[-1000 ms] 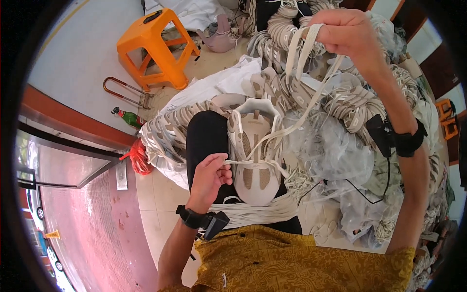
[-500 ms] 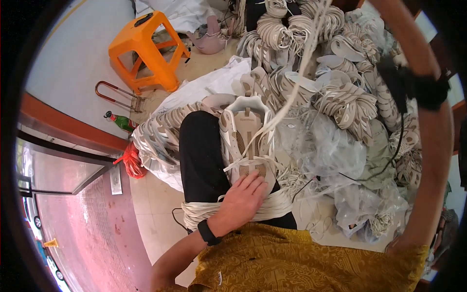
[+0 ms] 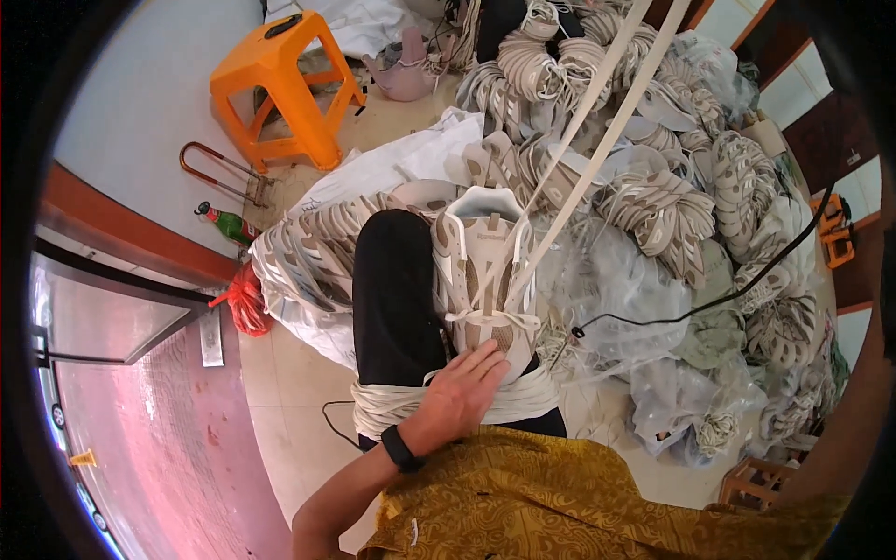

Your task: The recorder is lacing a shoe while sitting on the floor surrounded by shoe components.

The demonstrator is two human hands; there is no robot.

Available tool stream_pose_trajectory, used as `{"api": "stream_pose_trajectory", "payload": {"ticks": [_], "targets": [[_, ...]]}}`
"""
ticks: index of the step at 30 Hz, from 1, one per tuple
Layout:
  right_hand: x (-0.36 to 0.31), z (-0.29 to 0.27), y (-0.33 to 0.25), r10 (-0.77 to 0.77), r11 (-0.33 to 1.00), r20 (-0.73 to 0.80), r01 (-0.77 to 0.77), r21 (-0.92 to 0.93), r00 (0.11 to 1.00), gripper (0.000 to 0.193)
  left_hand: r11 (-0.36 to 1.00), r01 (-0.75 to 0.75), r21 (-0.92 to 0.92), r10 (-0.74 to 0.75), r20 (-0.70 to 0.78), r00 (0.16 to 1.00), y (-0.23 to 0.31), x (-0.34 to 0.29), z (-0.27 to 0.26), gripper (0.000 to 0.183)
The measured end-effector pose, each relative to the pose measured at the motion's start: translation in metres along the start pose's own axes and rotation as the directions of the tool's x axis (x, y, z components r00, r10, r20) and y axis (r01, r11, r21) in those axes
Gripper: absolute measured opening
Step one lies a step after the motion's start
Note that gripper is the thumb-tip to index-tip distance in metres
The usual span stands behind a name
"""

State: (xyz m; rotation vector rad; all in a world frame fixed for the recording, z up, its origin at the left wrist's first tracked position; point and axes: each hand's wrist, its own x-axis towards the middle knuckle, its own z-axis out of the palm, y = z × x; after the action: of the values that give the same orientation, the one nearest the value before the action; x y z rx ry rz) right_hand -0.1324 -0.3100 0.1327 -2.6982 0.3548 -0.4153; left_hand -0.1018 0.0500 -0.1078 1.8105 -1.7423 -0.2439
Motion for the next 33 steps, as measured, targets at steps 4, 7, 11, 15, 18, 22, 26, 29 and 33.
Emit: {"api": "stream_pose_trajectory", "payload": {"ticks": [4,7,11,15,18,22,26,29,33], "targets": [[-0.003,-0.005,0.019,0.014,0.997,0.014,-0.013,-0.072,1.0,0.018,1.0,0.007,-0.014,-0.006,0.002,1.0,-0.002,0.001,-0.001,0.033],[-0.014,-0.011,0.038,0.044,0.992,0.014,-0.042,-0.123,0.999,0.017,1.0,0.02,-0.005,-0.02,0.031,0.999,-0.001,0.002,-0.001,0.032],[-0.028,-0.02,0.058,0.067,0.981,0.0,-0.066,-0.184,0.998,0.017,1.0,0.009,0.01,-0.009,0.023,1.0,-0.003,0.0,0.001,0.033],[-0.043,-0.035,0.08,0.087,0.963,-0.02,-0.09,-0.254,0.996,0.017,1.0,-0.001,0.017,0.0,0.041,0.999,-0.001,0.004,-0.001,0.034],[-0.057,-0.045,0.096,0.109,0.946,-0.033,-0.114,-0.304,0.994,0.017,1.0,-0.004,0.006,0.004,0.062,0.998,0.001,0.006,-0.006,0.034],[-0.072,-0.065,0.114,0.123,0.916,-0.058,-0.136,-0.376,0.991,0.017,0.998,-0.018,0.063,0.016,0.042,0.999,0.0,0.004,0.002,0.036],[-0.09,-0.081,0.131,0.142,0.88,-0.079,-0.163,-0.446,0.987,0.017,0.997,-0.037,0.06,0.035,0.035,0.999,0.002,0.004,-0.003,0.037],[-0.099,-0.093,0.141,0.147,0.851,-0.092,-0.173,-0.496,0.985,0.017,0.997,-0.037,0.063,0.035,0.024,0.999,0.002,0.002,-0.002,0.037],[-0.107,-0.107,0.155,0.146,0.81,-0.106,-0.181,-0.558,0.984,0.017,0.997,-0.024,0.069,0.024,0.011,1.0,0.001,0.0,0.002,0.036]]}}
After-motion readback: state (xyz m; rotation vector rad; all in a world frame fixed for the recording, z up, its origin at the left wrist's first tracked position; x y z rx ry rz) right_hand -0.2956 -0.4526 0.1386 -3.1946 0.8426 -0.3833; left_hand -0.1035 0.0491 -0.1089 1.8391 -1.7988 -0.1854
